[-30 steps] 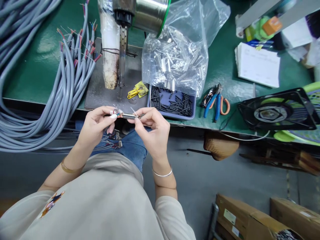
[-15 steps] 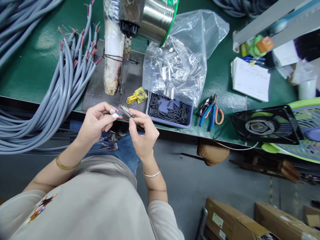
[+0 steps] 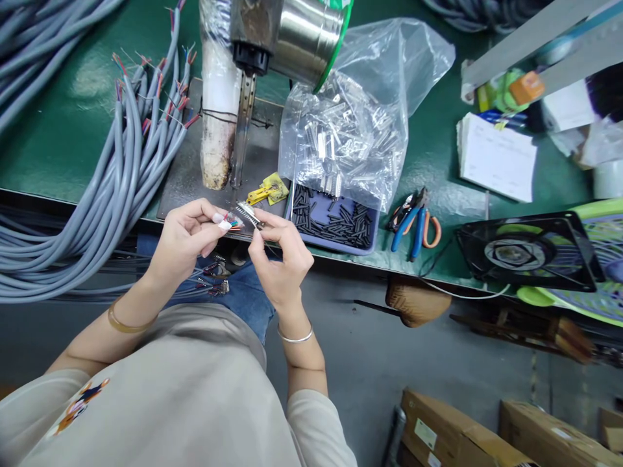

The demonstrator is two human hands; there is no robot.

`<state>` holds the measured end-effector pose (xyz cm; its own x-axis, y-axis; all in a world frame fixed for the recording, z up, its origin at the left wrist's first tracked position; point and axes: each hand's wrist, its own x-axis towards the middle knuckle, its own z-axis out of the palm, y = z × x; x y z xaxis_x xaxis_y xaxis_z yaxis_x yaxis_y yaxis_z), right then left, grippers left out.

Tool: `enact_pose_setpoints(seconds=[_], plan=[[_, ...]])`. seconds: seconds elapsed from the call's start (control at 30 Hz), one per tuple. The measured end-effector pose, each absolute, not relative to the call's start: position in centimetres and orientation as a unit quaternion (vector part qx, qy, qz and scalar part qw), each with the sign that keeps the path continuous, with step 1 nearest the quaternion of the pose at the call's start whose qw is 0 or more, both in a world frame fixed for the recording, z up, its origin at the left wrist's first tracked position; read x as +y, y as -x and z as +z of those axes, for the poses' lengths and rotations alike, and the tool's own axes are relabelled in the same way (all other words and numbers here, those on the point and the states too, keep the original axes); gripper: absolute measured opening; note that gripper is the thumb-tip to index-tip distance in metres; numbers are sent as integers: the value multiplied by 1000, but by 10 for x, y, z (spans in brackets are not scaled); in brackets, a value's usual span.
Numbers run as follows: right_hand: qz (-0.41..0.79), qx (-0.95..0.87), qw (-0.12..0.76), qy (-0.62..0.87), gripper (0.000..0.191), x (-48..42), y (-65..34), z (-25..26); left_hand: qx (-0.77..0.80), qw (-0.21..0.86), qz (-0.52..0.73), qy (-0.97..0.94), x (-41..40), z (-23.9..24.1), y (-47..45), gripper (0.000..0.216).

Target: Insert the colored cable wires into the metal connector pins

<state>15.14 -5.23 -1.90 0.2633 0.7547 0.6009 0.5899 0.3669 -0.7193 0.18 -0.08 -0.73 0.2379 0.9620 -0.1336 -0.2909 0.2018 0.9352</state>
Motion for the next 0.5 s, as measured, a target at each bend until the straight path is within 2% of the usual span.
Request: enact_pose_setpoints(seconds=[0.2,0.5], plan=[[12,-636,540,551,18,-64,-158,-15,419,653,427,-464,-7,-7,-3,15],[98,-665,504,542,14,-70,-156,-16,395,688,393,-465,-15,-6,-1,15]])
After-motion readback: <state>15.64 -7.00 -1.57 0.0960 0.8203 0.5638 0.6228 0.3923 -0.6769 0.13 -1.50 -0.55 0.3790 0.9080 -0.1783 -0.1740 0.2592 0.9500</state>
